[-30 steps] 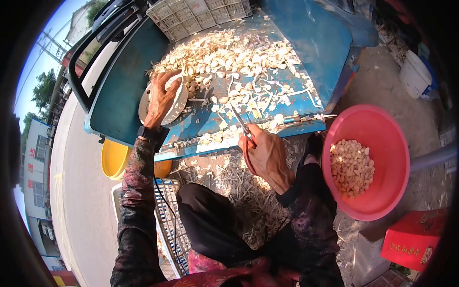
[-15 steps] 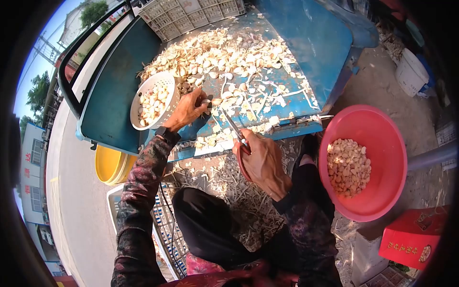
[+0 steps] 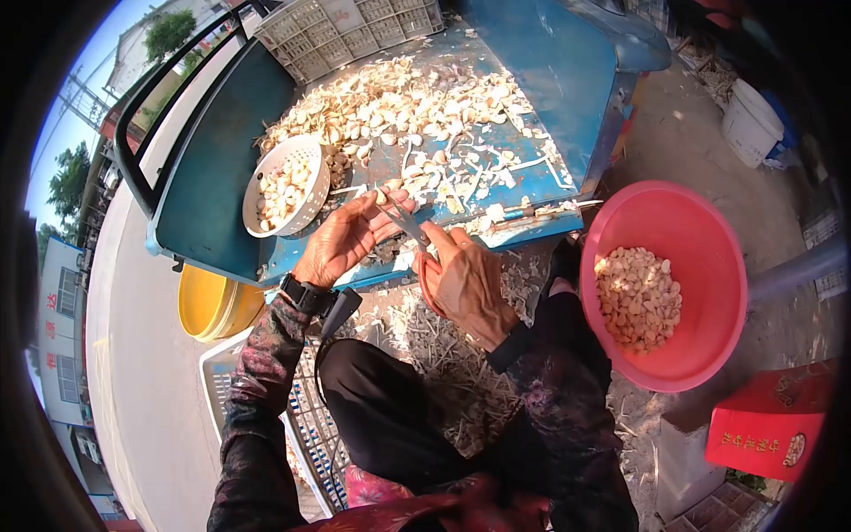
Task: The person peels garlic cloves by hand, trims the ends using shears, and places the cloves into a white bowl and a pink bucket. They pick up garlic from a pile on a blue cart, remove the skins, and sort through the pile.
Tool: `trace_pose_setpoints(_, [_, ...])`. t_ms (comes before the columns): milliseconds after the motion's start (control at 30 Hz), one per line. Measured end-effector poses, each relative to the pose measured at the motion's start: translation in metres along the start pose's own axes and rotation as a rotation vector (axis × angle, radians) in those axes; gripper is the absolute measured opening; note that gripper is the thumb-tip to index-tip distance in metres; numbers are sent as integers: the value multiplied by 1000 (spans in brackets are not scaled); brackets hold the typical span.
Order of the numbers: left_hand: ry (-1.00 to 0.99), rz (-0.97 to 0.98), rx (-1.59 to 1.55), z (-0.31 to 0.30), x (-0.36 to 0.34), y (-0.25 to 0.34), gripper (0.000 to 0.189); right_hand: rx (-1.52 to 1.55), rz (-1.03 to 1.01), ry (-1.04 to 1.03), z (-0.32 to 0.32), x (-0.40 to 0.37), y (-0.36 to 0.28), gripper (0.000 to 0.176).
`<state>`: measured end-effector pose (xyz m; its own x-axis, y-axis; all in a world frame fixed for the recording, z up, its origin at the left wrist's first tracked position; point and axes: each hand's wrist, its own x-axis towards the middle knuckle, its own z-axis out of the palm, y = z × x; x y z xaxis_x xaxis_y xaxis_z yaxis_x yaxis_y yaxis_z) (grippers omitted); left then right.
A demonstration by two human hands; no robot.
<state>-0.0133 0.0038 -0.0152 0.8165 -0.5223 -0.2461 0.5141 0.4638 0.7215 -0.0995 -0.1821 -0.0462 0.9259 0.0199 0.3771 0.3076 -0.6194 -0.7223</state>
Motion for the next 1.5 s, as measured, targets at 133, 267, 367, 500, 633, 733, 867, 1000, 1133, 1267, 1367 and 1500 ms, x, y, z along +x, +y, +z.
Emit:
trace_pose_setpoints(133, [-54, 6, -58, 15, -1, -15, 27, -111, -53, 80, -4, 2, 3, 39])
trace_pose_setpoints(267, [-32, 59, -14, 21, -1, -22, 30, -80, -31, 111, -4, 0, 1, 30])
trace_pose_setpoints(367, [-11, 71, -2, 22, 1, -26, 33, -60, -3, 52, -5, 0, 2, 30])
trace_pose_setpoints(500, [43, 93, -47, 21, 1, -33, 19, -40, 7, 5, -4, -1, 0, 27])
trace_pose_setpoints(633, [6, 73, -57, 21, 1, -30, 27, 110, 100, -50, 1, 1, 1, 24])
trace_pose_setpoints(733, [142, 95, -103, 13, 16, -5, 15, 90, 123, -35, -9, 5, -9, 28])
trace_pose_setpoints(867, [174, 121, -33, -48, 52, 18, 10, 84, 128, 11, -8, 7, -1, 36])
trace_pose_setpoints(1000, [519, 223, 759, -49, 78, 45, 17, 70, 131, -9, -11, 7, -3, 35])
trace_pose_setpoints(1133, [684, 626, 1906, -87, 124, 44, 22, 51, 98, -15, -10, 5, 1, 34])
trace_pose_setpoints(1267, [576, 544, 2035, -114, 148, 45, 20, 38, 102, -9, -10, 5, 1, 35])
trace_pose_setpoints(1367, [519, 506, 2021, -112, 135, 41, 18, 33, 77, 3, -8, 3, 2, 35])
trace_pose_setpoints(1500, [536, 499, 1718, -82, 106, 44, 20, 32, 85, -4, -9, 3, 0, 30])
